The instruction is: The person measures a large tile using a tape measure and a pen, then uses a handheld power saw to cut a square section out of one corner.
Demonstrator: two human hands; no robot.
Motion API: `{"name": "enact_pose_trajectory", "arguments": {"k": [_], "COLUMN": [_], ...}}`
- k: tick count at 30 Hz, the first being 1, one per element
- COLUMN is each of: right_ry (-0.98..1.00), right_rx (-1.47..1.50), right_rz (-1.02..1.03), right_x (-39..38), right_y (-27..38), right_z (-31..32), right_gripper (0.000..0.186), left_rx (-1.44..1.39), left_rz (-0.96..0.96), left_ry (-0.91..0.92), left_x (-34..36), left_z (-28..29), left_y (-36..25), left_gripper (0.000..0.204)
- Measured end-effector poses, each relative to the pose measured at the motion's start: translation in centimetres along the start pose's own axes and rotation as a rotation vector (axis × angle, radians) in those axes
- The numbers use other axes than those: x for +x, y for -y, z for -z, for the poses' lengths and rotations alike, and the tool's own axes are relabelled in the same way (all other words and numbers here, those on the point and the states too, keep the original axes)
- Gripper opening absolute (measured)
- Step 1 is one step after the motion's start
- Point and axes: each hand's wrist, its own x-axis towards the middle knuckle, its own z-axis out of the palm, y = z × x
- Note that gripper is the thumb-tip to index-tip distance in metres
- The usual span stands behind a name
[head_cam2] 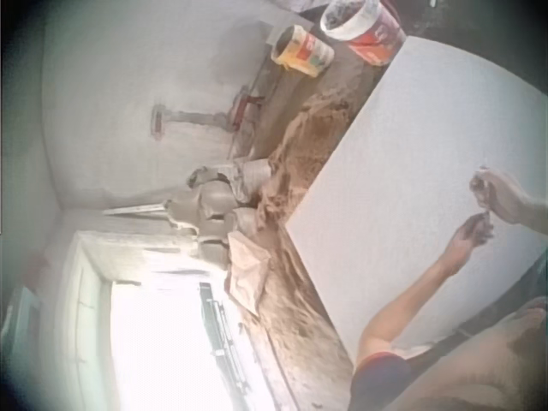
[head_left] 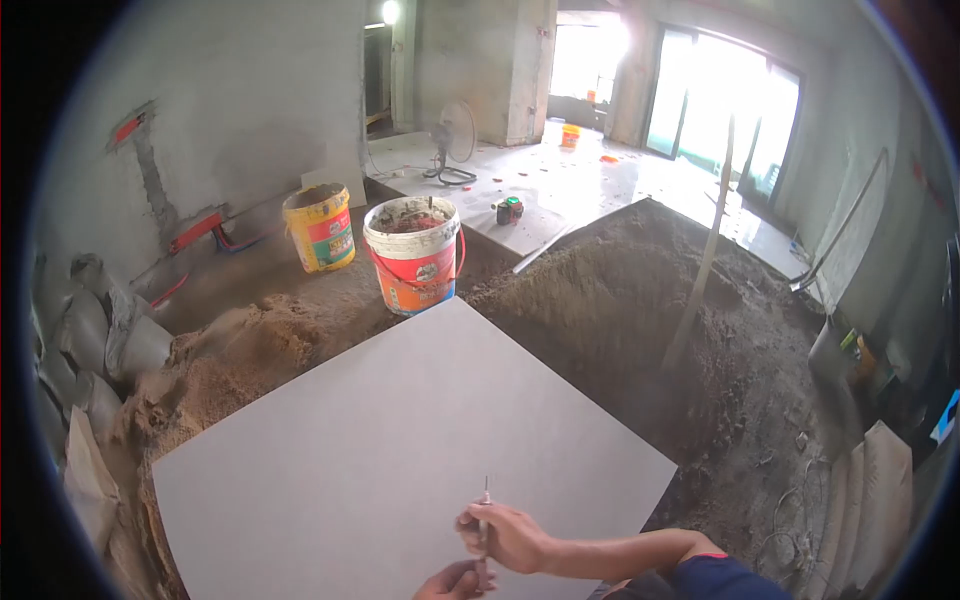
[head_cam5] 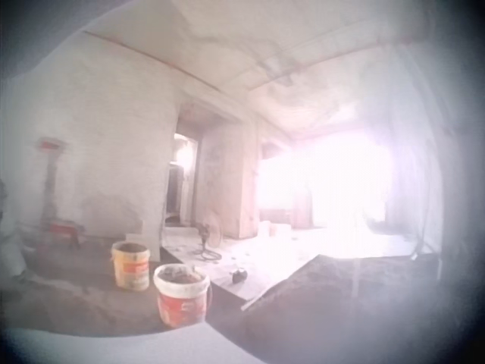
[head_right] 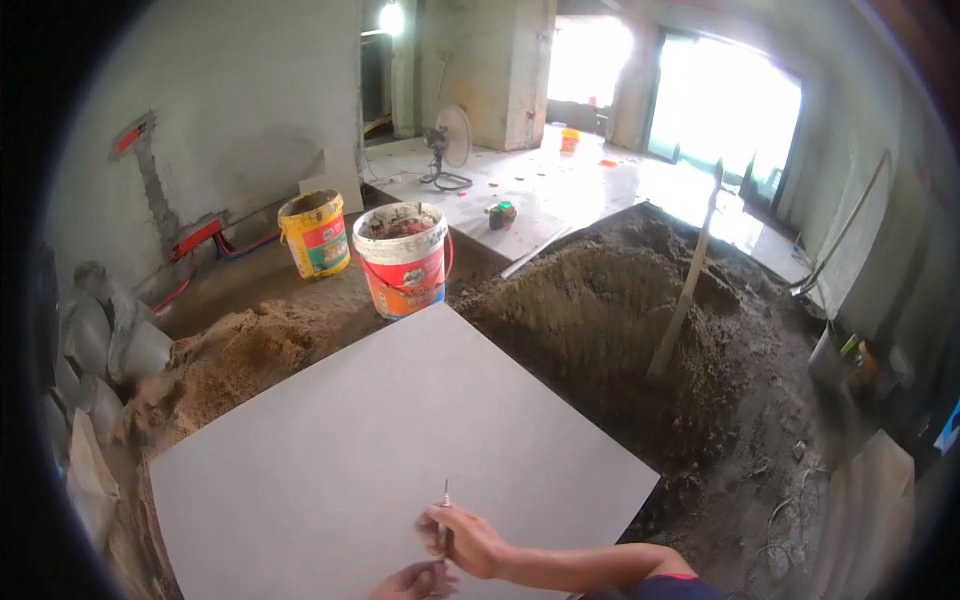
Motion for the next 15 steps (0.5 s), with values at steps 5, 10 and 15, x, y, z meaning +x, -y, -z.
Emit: {"name": "enact_pose_trajectory", "arguments": {"k": [5, 10, 15], "right_ry": [0.123, 0.004, -0.096], "right_rx": [-0.437, -0.226, -0.115], "right_rz": [0.074, 0.141, 0.783], "right_x": [-1.5, -2.0, 0.7], "right_y": [-0.4, -1.1, 7.1], "right_z": [-2.5, -2.3, 0.7], "right_gripper": [0.033, 0.028, 0.020], "left_rx": [-0.168, -0.038, -0.074], "left_rz": [0.237, 0.131, 0.356], "left_ry": [0.055, -0.023, 0.047], "left_x": [-1.7, -1.9, -3.1], "left_z": [-1.1, -1.3, 0.0], "left_y": [-2.5, -5.5, -3.8], "left_gripper": [0.036, 0.023, 0.021]}}
